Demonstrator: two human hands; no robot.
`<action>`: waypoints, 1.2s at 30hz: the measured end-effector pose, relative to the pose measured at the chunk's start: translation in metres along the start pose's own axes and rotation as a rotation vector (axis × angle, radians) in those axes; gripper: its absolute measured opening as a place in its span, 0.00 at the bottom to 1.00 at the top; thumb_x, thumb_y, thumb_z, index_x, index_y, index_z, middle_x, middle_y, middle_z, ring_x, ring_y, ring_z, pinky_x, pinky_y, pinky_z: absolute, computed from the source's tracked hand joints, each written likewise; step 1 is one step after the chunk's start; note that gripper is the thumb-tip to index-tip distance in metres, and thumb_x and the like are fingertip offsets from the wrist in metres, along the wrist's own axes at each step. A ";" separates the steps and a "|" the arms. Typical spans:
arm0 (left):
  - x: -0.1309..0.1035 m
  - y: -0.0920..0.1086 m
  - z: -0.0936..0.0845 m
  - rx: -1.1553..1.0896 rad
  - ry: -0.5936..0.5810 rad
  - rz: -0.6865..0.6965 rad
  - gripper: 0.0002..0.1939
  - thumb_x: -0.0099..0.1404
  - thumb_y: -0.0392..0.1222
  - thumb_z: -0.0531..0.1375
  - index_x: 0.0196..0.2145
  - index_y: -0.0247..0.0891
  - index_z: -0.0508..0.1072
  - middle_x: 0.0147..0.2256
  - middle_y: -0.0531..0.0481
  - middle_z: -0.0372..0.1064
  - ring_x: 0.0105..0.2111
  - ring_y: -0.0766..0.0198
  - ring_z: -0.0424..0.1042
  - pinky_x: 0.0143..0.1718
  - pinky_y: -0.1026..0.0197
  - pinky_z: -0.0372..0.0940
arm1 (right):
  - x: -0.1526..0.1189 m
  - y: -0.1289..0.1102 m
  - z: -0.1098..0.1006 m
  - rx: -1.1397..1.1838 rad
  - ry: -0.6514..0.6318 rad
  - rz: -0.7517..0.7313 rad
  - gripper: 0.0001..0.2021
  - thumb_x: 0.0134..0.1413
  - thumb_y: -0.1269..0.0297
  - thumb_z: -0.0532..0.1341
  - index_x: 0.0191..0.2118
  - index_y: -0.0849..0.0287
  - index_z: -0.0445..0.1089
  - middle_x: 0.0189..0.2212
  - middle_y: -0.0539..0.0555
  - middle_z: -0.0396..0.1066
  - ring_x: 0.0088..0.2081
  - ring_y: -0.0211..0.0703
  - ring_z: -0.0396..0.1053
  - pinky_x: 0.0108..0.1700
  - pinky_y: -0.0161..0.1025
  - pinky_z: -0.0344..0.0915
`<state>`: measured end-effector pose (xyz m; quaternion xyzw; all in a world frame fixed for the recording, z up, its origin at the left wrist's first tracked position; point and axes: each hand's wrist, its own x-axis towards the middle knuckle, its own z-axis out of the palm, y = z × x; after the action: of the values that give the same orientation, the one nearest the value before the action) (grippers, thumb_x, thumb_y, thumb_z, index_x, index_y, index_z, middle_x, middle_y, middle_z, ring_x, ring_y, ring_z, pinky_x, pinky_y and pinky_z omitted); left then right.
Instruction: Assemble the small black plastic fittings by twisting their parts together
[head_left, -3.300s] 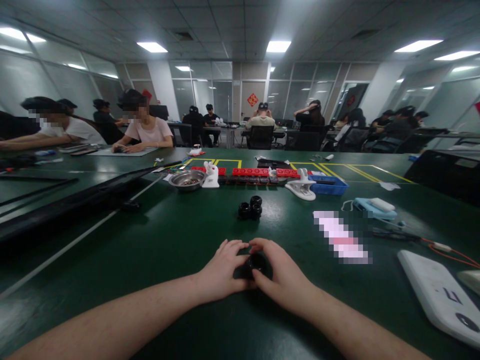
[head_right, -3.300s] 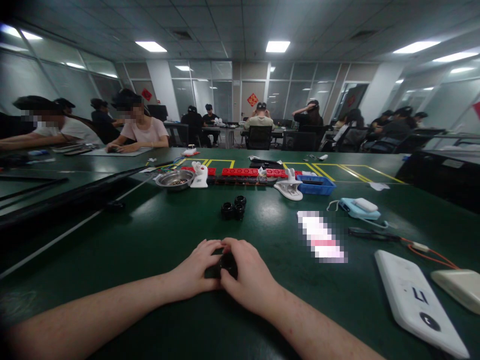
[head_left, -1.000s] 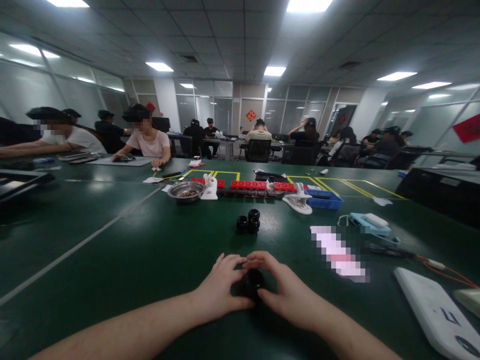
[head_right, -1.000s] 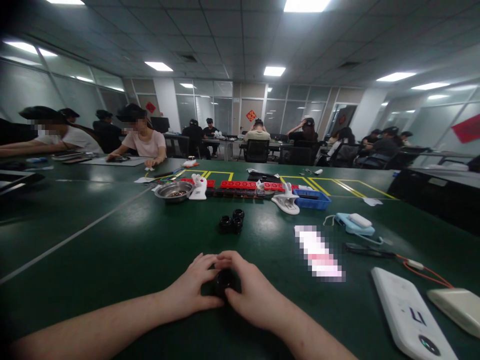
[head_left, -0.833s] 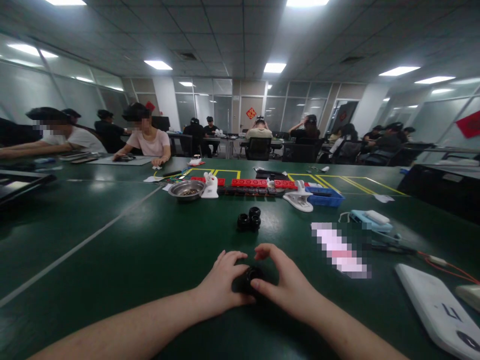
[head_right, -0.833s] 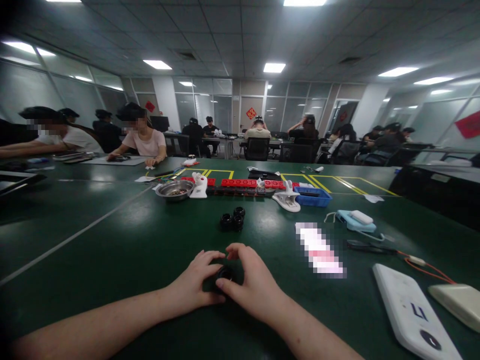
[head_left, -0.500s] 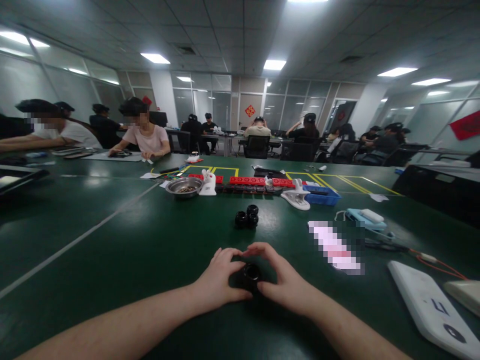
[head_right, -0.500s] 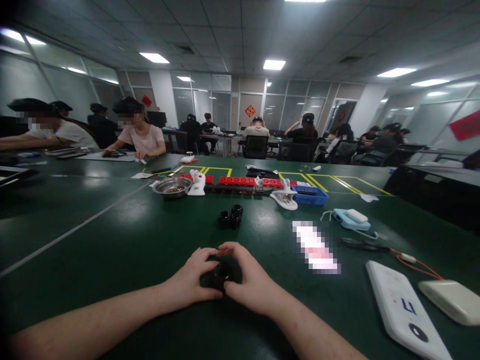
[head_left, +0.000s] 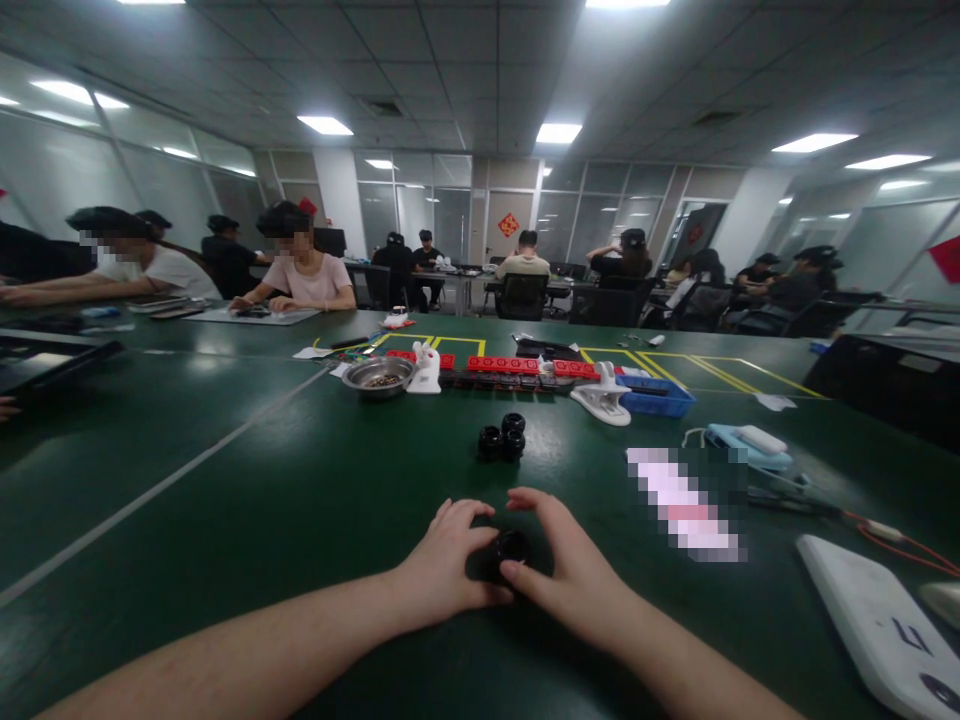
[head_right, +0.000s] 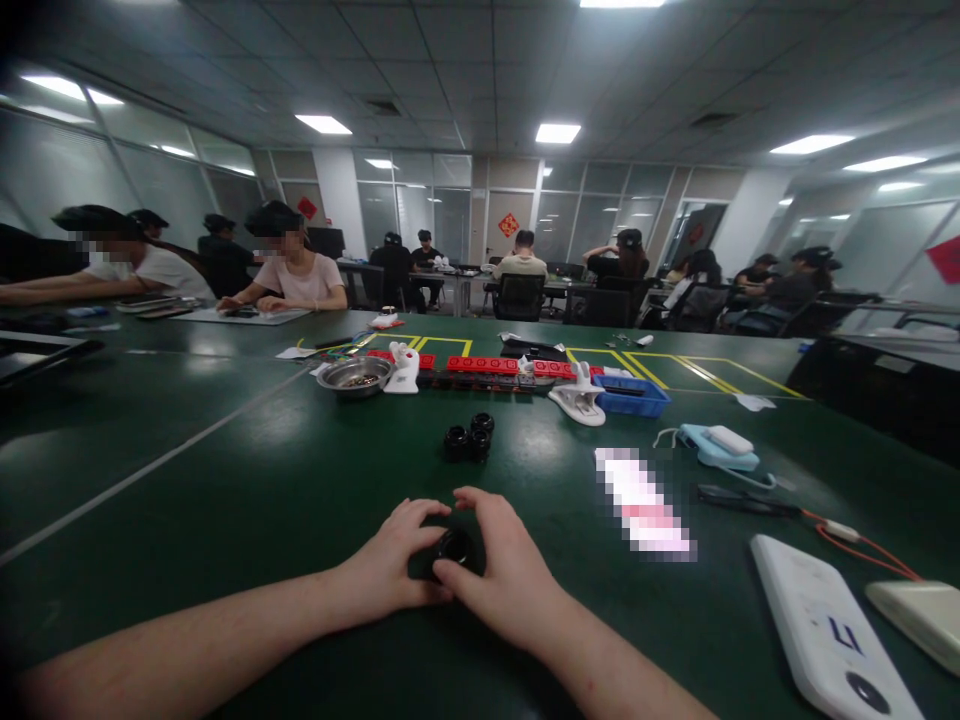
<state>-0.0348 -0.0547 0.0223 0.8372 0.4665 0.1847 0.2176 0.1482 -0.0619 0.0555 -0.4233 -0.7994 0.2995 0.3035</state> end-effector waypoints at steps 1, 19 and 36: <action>0.000 0.000 0.000 -0.003 0.001 0.000 0.21 0.47 0.54 0.63 0.40 0.46 0.71 0.49 0.47 0.57 0.51 0.49 0.54 0.53 0.42 0.44 | 0.001 0.001 0.002 -0.035 0.029 0.011 0.26 0.39 0.69 0.62 0.48 0.59 0.56 0.44 0.57 0.62 0.47 0.49 0.60 0.49 0.49 0.57; 0.000 0.000 0.000 -0.006 -0.012 0.014 0.22 0.49 0.52 0.62 0.42 0.45 0.70 0.49 0.46 0.57 0.51 0.50 0.54 0.54 0.41 0.41 | 0.001 0.003 0.008 -0.077 0.027 -0.036 0.21 0.40 0.73 0.59 0.44 0.59 0.59 0.39 0.55 0.65 0.43 0.48 0.63 0.47 0.49 0.59; 0.000 -0.001 0.001 -0.005 -0.021 0.018 0.23 0.49 0.53 0.62 0.43 0.45 0.69 0.50 0.46 0.57 0.52 0.50 0.53 0.54 0.40 0.38 | -0.001 0.003 0.008 0.042 -0.022 -0.100 0.28 0.35 0.79 0.53 0.49 0.57 0.55 0.45 0.56 0.62 0.48 0.47 0.60 0.51 0.48 0.55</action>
<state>-0.0353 -0.0542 0.0205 0.8428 0.4560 0.1790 0.2229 0.1446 -0.0636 0.0480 -0.3732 -0.8164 0.3053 0.3180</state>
